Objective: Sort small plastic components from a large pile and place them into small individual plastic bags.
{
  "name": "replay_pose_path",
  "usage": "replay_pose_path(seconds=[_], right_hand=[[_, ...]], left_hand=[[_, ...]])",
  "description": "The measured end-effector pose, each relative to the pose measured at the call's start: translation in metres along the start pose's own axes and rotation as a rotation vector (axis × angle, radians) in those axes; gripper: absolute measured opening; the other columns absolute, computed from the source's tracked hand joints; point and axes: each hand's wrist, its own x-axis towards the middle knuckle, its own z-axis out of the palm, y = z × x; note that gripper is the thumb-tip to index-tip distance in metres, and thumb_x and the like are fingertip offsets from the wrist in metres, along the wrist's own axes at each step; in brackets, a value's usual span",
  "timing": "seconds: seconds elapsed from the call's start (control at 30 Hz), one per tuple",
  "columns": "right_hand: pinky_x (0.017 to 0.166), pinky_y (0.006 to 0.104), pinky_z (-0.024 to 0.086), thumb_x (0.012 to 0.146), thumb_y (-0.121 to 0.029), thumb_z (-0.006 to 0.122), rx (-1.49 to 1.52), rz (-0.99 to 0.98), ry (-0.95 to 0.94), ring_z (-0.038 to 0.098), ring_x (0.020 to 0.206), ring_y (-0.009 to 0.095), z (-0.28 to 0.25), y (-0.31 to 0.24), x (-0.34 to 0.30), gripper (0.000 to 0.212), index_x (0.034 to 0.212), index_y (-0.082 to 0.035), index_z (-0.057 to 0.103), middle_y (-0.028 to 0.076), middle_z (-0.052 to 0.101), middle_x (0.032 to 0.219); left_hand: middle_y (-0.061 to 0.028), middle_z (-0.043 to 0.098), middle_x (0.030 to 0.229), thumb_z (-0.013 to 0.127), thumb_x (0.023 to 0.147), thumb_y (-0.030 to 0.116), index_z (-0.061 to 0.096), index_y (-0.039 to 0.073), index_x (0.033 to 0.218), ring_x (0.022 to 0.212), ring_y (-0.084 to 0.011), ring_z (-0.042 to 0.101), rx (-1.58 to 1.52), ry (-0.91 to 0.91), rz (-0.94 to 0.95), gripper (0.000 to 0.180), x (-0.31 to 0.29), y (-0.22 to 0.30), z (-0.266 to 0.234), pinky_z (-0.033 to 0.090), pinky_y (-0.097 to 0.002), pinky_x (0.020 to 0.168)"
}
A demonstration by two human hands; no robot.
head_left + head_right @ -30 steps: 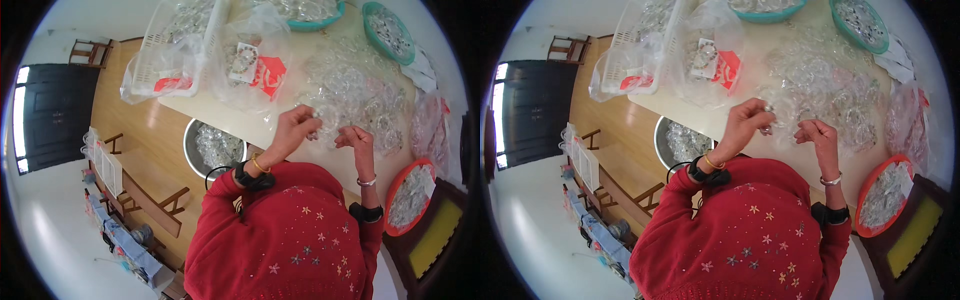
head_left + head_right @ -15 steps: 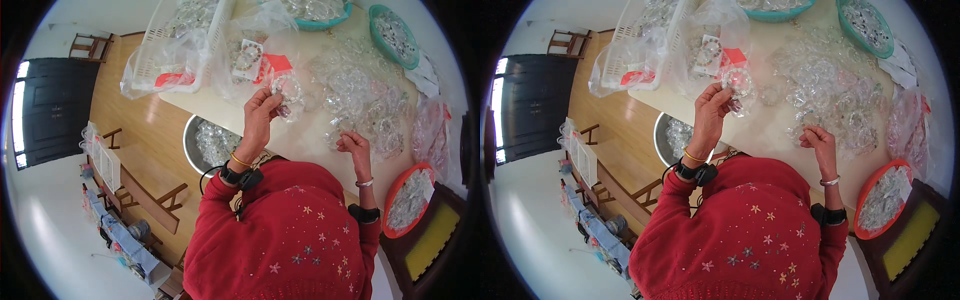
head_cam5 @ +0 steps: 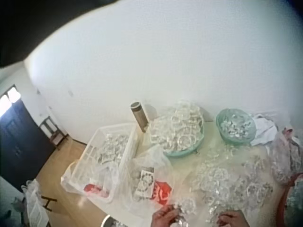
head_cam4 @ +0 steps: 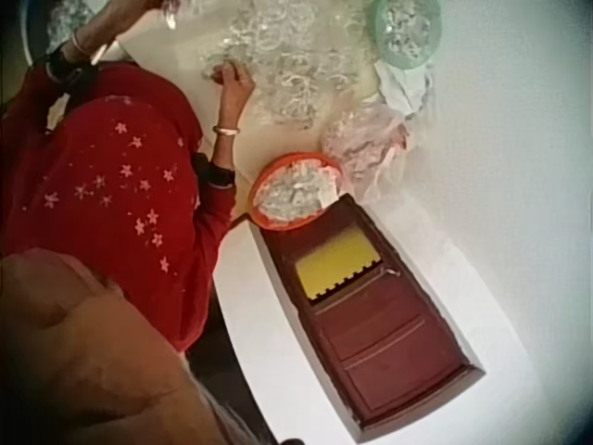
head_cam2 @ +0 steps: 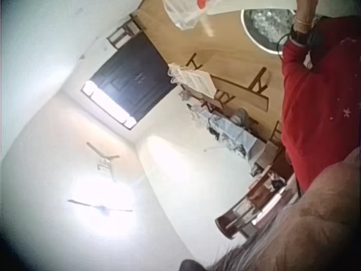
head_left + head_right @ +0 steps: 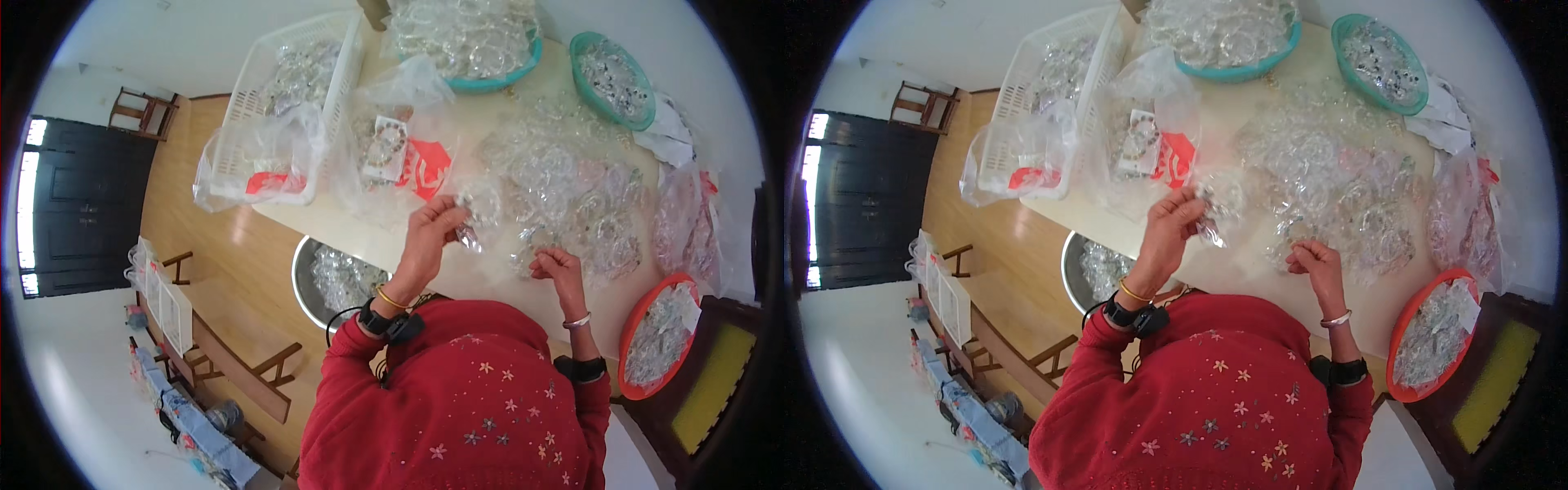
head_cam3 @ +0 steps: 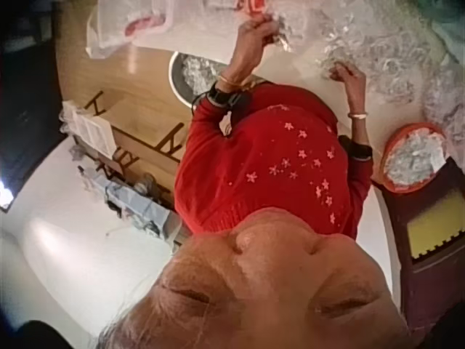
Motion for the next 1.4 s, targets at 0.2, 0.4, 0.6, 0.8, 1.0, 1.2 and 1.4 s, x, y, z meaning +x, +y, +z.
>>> replay_pose_path(seconds=[0.2,0.4,0.6,0.8,1.0,1.2,1.4], right_hand=[[0.061,0.0256,0.052,0.088,-0.013,0.057,0.044,0.033,0.0,0.062,0.065,0.013,-0.002,-0.002,-0.007,0.019,0.098,0.002,0.063,0.009,0.066,0.077],[0.06,0.0249,0.053,0.087,-0.014,0.058,0.05,-0.024,-0.008,0.063,0.064,0.014,-0.01,0.005,-0.008,0.02,0.098,0.002,0.063,0.009,0.066,0.077],[0.062,0.0246,0.053,0.087,-0.014,0.057,0.059,-0.033,0.018,0.063,0.064,0.014,-0.014,0.001,-0.011,0.022,0.099,0.003,0.063,0.009,0.066,0.078],[0.06,0.0235,0.052,0.086,-0.015,0.057,0.086,0.029,0.077,0.062,0.064,0.012,-0.022,0.008,-0.014,0.023,0.098,0.004,0.063,0.009,0.065,0.077],[0.063,0.0243,0.052,0.087,-0.015,0.057,0.067,0.069,0.074,0.063,0.066,0.013,-0.03,0.014,-0.016,0.023,0.101,0.003,0.063,0.008,0.066,0.079],[0.063,0.0242,0.052,0.087,-0.015,0.058,0.102,-0.003,0.133,0.063,0.066,0.013,-0.045,-0.001,-0.011,0.023,0.1,0.003,0.063,0.008,0.066,0.079],[0.062,0.0239,0.052,0.087,-0.015,0.059,0.191,-0.186,0.239,0.062,0.067,0.012,-0.069,-0.026,-0.006,0.022,0.098,0.003,0.063,0.008,0.066,0.079]], left_hand=[[0.0003,0.059,0.082,0.055,0.087,0.009,0.06,0.004,0.093,0.069,-0.0095,0.057,0.017,-0.246,-0.298,0.009,0.013,-0.027,0.032,0.049,-0.0244,0.063],[-0.0021,0.058,0.085,0.056,0.085,0.01,0.057,0.005,0.097,0.072,-0.0125,0.059,-0.049,-0.428,-0.157,0.013,0.081,-0.018,0.08,0.05,-0.0282,0.066],[-0.0081,0.061,0.105,0.054,0.085,0.005,0.055,-0.001,0.11,0.089,-0.0171,0.061,-0.108,-0.531,0.209,0.026,0.08,0.041,0.141,0.05,-0.03,0.076],[-0.0075,0.063,0.101,0.054,0.083,0.002,0.057,0.0,0.108,0.088,-0.016,0.061,0.34,-0.506,0.154,0.025,0.086,-0.032,0.101,0.048,-0.0271,0.077],[-0.0072,0.064,0.1,0.055,0.082,0.001,0.059,0.0,0.105,0.086,-0.0146,0.06,0.517,-0.439,0.168,0.024,0.089,-0.056,0.069,0.046,-0.0254,0.077],[-0.0057,0.064,0.098,0.056,0.082,0.001,0.061,0.0,0.103,0.086,-0.0132,0.059,0.595,-0.412,0.173,0.021,0.093,-0.061,0.063,0.046,-0.0247,0.077],[-0.0049,0.064,0.096,0.055,0.083,0.002,0.062,-0.001,0.101,0.085,-0.0126,0.059,0.622,-0.46,0.141,0.019,0.091,-0.074,0.066,0.046,-0.0247,0.077]])
